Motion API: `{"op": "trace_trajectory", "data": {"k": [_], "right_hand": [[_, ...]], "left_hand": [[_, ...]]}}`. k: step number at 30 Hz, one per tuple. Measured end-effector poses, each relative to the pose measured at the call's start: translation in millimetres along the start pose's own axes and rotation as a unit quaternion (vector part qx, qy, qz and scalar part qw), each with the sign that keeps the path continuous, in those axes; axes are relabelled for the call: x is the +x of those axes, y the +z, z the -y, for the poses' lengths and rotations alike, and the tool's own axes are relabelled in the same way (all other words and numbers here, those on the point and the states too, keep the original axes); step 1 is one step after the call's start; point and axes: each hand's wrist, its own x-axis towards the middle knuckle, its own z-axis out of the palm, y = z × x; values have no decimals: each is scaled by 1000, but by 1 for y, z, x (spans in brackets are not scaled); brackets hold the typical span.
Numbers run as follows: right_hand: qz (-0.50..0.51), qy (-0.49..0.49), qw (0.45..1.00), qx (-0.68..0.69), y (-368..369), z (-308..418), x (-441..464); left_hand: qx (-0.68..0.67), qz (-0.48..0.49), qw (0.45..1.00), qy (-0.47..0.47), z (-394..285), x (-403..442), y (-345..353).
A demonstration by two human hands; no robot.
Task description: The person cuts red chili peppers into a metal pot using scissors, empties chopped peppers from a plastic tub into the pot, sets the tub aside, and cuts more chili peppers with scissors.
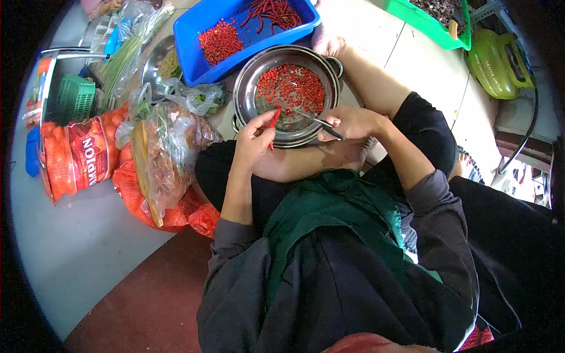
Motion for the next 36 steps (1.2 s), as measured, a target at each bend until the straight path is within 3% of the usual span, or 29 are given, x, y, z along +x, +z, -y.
{"op": "trace_trajectory", "data": {"k": [15, 18, 30, 36], "right_hand": [[-6, -23, 1000, -2, -5, -1, 2], [8, 30, 999, -33, -5, 3, -1], [-4, 1, 1000, 2, -6, 7, -1], [15, 59, 998, 4, -2, -2, 2]], "left_hand": [[-30, 2, 1000, 0, 8, 3, 2], [-38, -4, 999, -7, 8, 3, 1], [-53, 14, 998, -29, 1, 0, 9], [-64, -5, 998, -12, 5, 3, 7]]}}
